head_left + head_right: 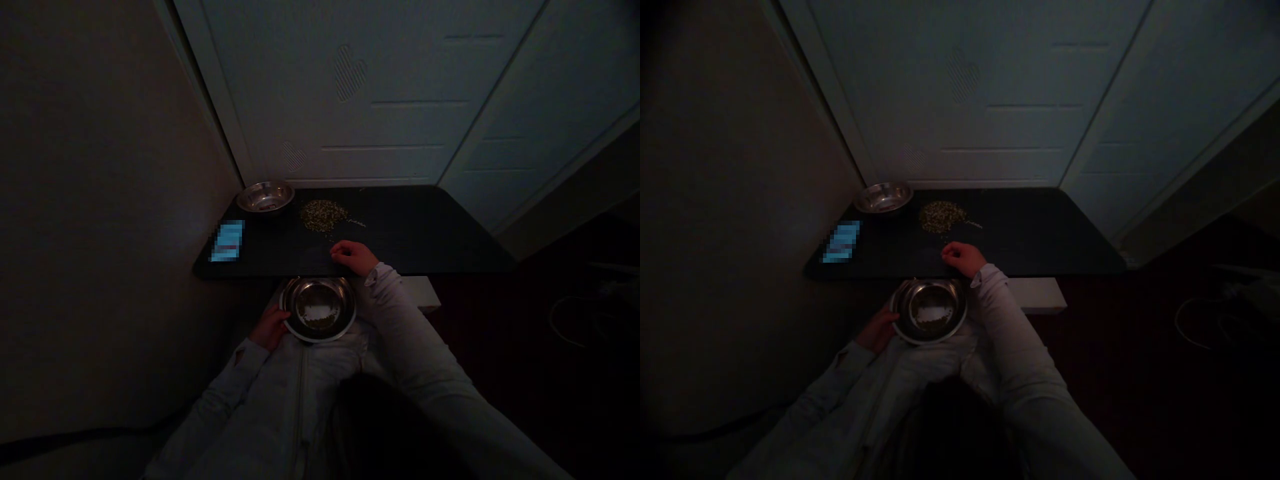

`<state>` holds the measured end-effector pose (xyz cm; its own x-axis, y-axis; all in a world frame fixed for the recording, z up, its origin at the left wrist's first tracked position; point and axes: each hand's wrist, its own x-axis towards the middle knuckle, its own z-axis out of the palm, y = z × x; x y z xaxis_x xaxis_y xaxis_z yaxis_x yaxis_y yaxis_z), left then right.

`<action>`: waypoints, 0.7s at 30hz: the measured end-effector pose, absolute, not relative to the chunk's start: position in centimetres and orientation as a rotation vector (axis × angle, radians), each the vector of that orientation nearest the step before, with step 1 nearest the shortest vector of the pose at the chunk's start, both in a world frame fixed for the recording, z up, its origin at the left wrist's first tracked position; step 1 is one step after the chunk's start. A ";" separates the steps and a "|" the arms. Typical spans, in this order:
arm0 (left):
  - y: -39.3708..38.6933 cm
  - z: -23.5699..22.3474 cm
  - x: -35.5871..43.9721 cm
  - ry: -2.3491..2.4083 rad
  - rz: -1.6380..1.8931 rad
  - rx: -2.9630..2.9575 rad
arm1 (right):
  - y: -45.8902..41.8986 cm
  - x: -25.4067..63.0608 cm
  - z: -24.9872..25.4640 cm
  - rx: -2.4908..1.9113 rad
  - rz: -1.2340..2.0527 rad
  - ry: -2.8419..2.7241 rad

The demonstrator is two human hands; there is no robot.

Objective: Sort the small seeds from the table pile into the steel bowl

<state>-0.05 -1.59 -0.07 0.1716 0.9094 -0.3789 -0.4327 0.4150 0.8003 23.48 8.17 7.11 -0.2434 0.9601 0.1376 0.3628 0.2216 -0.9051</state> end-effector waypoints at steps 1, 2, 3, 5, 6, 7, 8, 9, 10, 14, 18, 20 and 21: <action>-1.6 -0.1 -0.1 0.980 1.036 0.594 | 8.1 23.5 7.1 -1.228 1.017 -1.746; -1.6 -0.2 -0.1 0.987 1.036 0.588 | 8.1 23.5 7.1 -1.219 1.031 -1.749; -1.6 -0.2 -0.1 0.994 1.034 0.581 | 8.1 23.5 7.1 -1.210 1.045 -1.748; -1.5 -0.1 0.0 0.999 1.027 0.573 | 8.2 23.5 7.1 -1.198 1.063 -1.738; -1.5 -0.1 0.0 0.995 1.026 0.576 | 8.2 23.5 7.1 -1.195 1.064 -1.730; -1.5 -0.1 0.0 0.990 1.027 0.581 | 8.2 23.5 7.1 -1.192 1.063 -1.724; -1.5 0.0 0.0 0.986 1.030 0.587 | 8.2 23.5 7.1 -1.189 1.064 -1.721; -1.5 0.0 0.0 0.984 1.031 0.591 | 8.2 23.5 7.1 -1.188 1.067 -1.719; -1.5 0.0 0.0 0.987 1.032 0.593 | 8.1 23.5 7.1 -1.187 1.073 -1.716; -1.6 -0.1 0.0 1.005 1.042 0.568 | 8.0 23.4 7.2 -1.193 1.108 -1.714; -1.6 -0.1 0.0 0.997 1.044 0.556 | 8.0 23.5 7.3 -1.204 1.100 -1.749; -1.6 0.0 0.0 0.990 1.046 0.556 | 8.0 23.5 7.3 -1.201 1.105 -1.760; -1.6 0.0 0.0 0.990 1.049 0.554 | 8.0 23.6 7.4 -1.196 1.114 -1.763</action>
<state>0.01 -1.56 -0.02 0.1504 0.9026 -0.4034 -0.4551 0.4255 0.7822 23.56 7.96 7.35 -0.3092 0.9465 0.0922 0.3234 0.1959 -0.9258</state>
